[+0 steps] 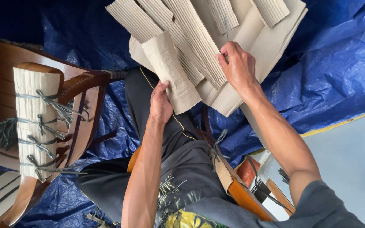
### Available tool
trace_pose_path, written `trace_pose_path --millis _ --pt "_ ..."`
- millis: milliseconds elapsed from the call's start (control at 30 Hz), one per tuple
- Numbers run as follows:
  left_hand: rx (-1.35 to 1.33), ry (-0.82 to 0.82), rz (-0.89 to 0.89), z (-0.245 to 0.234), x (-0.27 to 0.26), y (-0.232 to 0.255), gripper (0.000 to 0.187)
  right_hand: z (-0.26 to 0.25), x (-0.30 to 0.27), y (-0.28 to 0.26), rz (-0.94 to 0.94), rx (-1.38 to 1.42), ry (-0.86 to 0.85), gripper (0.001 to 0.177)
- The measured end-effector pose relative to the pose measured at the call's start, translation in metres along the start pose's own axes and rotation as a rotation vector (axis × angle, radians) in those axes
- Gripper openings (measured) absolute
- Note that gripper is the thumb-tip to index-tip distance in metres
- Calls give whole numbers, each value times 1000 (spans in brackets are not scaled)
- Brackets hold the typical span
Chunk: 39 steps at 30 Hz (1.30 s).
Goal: Wrapping cardboard protectors around the frame of a wooden chair and securing them with plastic zip ties.
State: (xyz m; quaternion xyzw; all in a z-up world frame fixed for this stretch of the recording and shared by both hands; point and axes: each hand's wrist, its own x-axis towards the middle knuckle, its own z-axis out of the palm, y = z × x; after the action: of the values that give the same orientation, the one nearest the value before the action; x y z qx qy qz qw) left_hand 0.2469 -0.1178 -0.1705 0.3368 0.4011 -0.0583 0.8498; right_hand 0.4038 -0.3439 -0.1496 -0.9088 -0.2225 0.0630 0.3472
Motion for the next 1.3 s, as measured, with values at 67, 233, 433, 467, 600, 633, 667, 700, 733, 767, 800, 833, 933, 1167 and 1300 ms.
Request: trace_pose_path --millis 67,233,433,467,600,633,667,700,733,767,800,833,933,1167,1300 --pt "9 12 -4 1 0 1 64 2 0 3 -2 18 -1 21" --pt "-5 -8 9 -1 0 -1 63 12 6 32 -53 -8 127 14" --pt "-1 -9 12 -2 3 -2 58 2 39 39 44 51 109 35" --pt "0 -8 9 0 2 -2 58 5 43 40 46 51 108 35" --pt "-46 -20 -3 2 -1 1 59 20 56 42 -114 -144 187 58" --pt "-48 -19 0 1 -1 1 60 24 58 44 -93 -172 191 56" --pt "-50 -16 2 0 -1 1 60 29 57 54 -96 -170 188 56" --pt "-67 -14 -2 0 -1 0 60 34 56 64 -34 -153 173 39" --pt "-84 -12 -7 -1 0 0 60 39 55 74 27 -136 159 22" --pt "-85 -10 -6 -1 -1 0 60 35 53 72 26 -135 157 22" --pt "-84 -10 -6 0 -2 0 60 31 52 70 12 -101 217 16" --pt "-84 -10 -4 1 -2 1 60 26 51 68 -5 -66 277 12" --pt "-120 -26 4 -4 2 -2 59 -12 33 5 57 332 326 13" --pt "-143 -17 22 -4 3 -3 58 41 -14 -23 270 775 -51 17" --pt "-143 -15 41 -8 5 -4 56 45 -14 -2 408 700 81 19"
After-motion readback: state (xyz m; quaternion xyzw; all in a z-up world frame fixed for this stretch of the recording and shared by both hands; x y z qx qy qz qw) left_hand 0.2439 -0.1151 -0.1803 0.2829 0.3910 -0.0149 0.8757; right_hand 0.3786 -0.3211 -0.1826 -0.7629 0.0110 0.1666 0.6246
